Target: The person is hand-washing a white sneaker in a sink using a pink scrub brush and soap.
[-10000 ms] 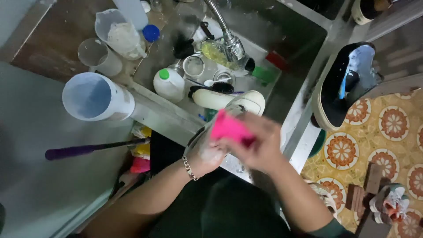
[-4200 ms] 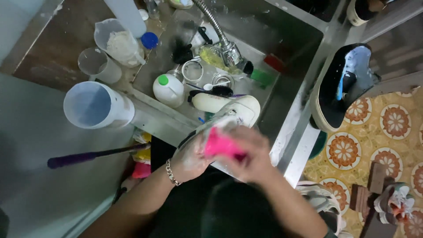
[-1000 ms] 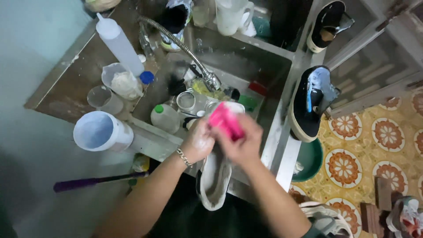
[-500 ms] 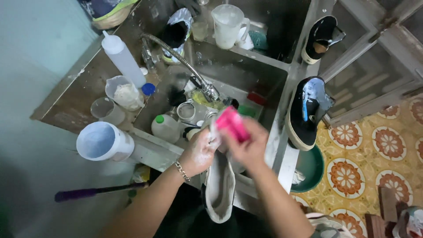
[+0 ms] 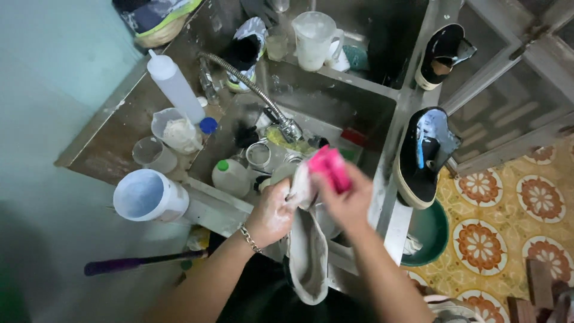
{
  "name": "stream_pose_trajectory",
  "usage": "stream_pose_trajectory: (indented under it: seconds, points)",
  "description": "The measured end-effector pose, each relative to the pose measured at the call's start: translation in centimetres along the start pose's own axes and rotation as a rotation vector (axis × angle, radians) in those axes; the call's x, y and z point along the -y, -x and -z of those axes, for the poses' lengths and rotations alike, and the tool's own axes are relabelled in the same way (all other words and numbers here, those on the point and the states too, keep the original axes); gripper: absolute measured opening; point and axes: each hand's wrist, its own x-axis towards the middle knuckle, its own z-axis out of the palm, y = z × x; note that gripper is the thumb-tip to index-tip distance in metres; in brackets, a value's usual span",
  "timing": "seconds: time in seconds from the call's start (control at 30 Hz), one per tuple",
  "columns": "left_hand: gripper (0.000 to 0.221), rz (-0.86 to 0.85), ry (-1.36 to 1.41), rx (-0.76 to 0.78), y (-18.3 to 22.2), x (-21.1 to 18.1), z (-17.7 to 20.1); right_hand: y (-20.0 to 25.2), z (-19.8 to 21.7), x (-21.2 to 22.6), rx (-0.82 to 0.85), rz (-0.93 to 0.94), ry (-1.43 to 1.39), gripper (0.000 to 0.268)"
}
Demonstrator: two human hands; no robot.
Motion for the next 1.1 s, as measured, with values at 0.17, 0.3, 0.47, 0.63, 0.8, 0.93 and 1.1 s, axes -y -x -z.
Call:
stream_pose_trajectory:
  seconds: [0.17,0.3,0.47,0.63,0.8,0.93,1.1]
  points:
    - [0.012,-0.065,-0.114,0.016,0.1,-0.3,0.6,0.6,-0.1,1.6,0.071,-0.031,-0.043,0.037]
    - [0.015,-0.053,-0.152,0.007,-0.8,5.7,0.1,0.1,-0.6,6.1,0.017,-0.025,-0.06,0.036]
    - [0.009,-0.013,-0.069,0.001,0.5,-1.6,0.5,0.8,-0.3,0.4,0.014,0.016,-0.061,0.045]
    - [0.019,0.016,0.194,0.008,-0.1,-0.3,-0.2,1.3,-0.8,5.6,0.105,-0.028,-0.155,0.044]
    - [0.009,-0.024,-0.161,0.008,-0.2,8.9,-0.7,-0.1,-1.4,2.4,-0.005,0.124,-0.133,0.042]
    - [0.023,-0.079,-0.275,-0.001,0.6,-3.6,0.1,0.6,-0.6,3.7,0.087,0.1,-0.232,0.036]
    - [0.052,-0.352,0.226,-0.003,-0.1,4.6,-1.2,0.7,-1.9,6.1,0.129,0.184,-0.305,0.033]
